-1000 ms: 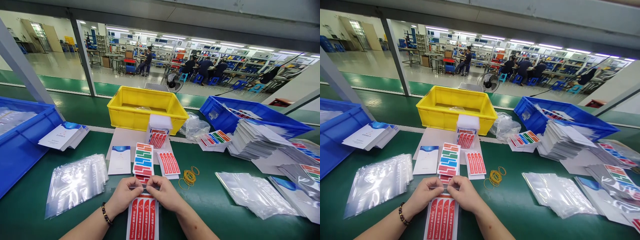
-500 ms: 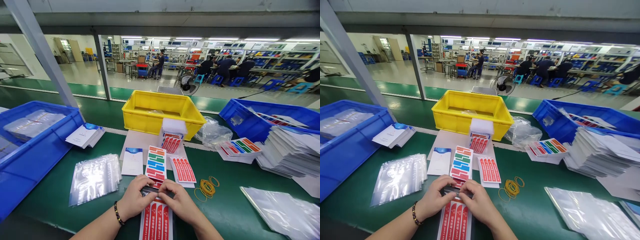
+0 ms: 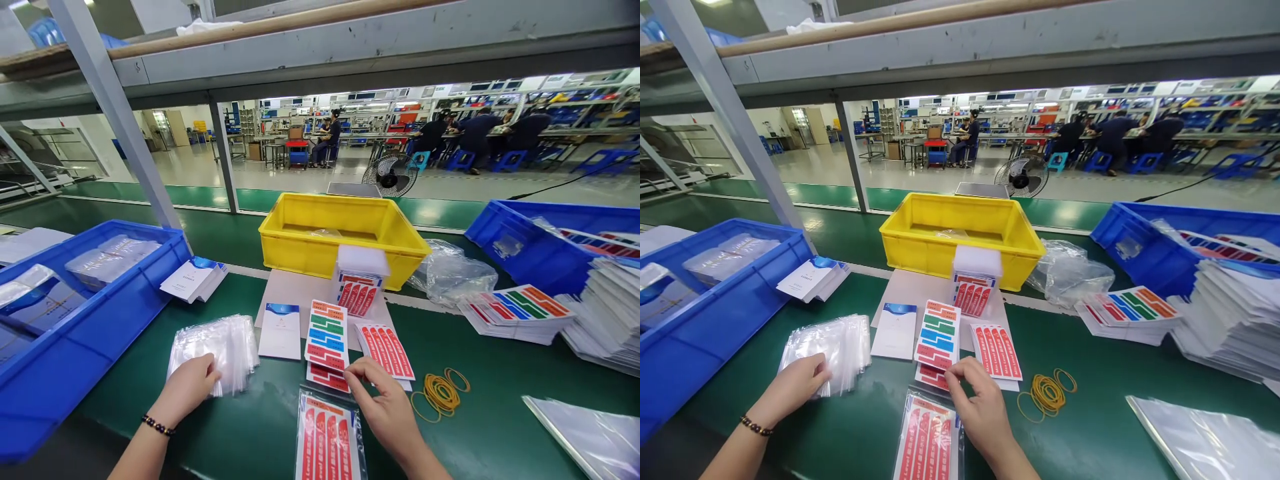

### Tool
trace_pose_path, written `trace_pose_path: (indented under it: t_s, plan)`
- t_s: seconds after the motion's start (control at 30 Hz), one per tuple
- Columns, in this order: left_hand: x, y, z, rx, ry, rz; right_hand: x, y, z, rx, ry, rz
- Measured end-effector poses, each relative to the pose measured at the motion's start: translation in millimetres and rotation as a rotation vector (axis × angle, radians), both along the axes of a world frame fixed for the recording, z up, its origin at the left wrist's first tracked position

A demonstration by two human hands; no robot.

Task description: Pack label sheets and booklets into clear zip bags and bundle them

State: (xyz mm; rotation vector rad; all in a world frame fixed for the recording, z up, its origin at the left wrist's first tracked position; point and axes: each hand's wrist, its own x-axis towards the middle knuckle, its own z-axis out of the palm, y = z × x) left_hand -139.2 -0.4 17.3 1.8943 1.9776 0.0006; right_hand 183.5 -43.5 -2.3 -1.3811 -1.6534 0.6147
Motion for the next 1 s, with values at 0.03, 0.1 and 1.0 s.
trace_pose_path:
  t_s: [0.03,0.1,1.0]
  plan:
    - [-1.3,-0.5,-0.1,0.004,-0.007,-0.007,-1.5,-0.2,-0.1,0.001,0.007,0.008]
    - [2.7,-3.5,2.2,0.02,-0.019,-0.02,-5.8,-0.7,0.0,0.003,0.03,0.034]
    - [140.6,-35.2,-20.3,-0.084,-1.006,-0.069,-36.4,-13.7,-16.9,-0.094,-0.179,0.254]
